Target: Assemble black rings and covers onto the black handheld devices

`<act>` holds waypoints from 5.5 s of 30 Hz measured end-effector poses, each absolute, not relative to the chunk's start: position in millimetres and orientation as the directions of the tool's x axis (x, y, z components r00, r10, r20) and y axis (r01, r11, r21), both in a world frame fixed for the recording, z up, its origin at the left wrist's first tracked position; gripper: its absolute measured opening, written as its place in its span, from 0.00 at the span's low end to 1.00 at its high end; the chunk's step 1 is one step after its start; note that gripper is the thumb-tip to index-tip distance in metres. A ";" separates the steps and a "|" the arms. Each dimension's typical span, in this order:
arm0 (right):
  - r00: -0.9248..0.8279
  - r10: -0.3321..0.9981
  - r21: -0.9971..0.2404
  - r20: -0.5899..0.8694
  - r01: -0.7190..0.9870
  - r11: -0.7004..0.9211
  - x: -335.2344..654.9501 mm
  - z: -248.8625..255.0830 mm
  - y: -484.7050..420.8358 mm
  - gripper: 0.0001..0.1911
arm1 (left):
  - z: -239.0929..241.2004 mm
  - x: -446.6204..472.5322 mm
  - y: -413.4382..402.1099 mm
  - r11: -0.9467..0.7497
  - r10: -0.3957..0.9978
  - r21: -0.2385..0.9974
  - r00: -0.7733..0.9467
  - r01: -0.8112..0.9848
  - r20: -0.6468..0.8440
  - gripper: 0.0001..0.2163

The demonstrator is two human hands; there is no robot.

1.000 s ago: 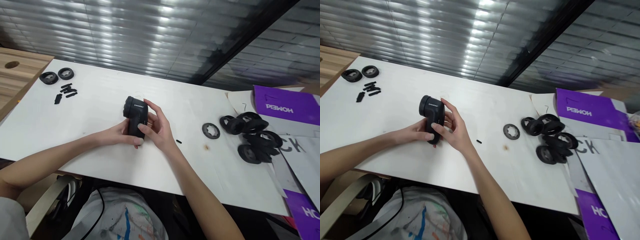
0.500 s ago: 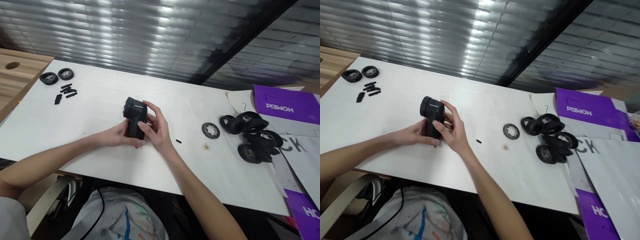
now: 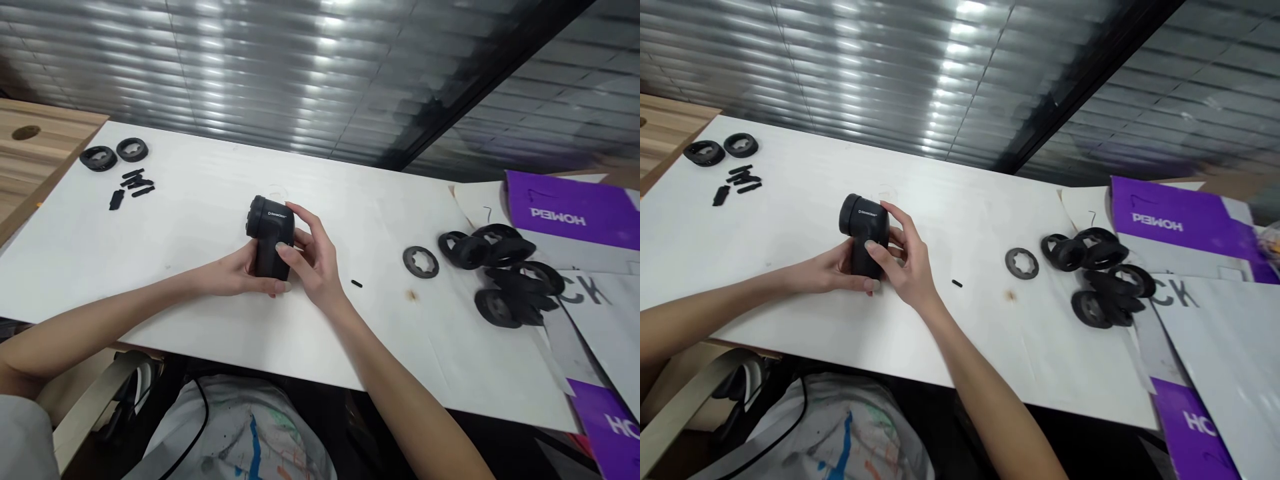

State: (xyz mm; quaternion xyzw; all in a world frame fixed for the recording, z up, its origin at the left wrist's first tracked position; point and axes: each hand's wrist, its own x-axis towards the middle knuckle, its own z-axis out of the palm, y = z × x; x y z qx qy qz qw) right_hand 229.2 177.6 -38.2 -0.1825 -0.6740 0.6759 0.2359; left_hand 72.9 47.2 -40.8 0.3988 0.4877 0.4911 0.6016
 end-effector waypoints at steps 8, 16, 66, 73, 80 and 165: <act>-0.859 0.443 -0.944 0.257 -0.125 0.306 226.2 -51.8 180.7 0.50 | -41.8 68.3 59.0 0.097 0.994 0.867 0.000 -0.489 -0.111 0.22; -0.826 0.335 -0.727 0.453 -0.125 0.675 228.8 -61.8 178.7 0.53 | -48.4 68.5 60.8 0.140 0.987 0.820 0.016 -0.555 -0.158 0.29; -0.713 0.701 -0.948 0.013 -0.232 -0.218 228.4 -40.1 196.1 0.23 | -38.7 65.9 68.4 0.181 0.929 0.602 -0.065 -0.778 -0.364 0.24; -0.771 0.595 -0.962 0.226 -0.083 0.259 235.6 -42.6 189.4 0.22 | -39.0 65.3 68.0 0.178 0.940 0.611 -0.050 -0.771 -0.337 0.25; -0.823 0.388 -0.776 0.414 -0.098 0.623 237.5 -45.3 181.7 0.22 | -43.4 67.9 67.5 0.147 0.966 0.669 -0.040 -0.729 -0.255 0.30; -0.781 0.197 -0.557 0.592 -0.220 0.801 238.0 -62.4 186.7 0.38 | -49.0 68.6 67.9 0.214 0.975 0.709 0.106 -0.672 -0.193 0.34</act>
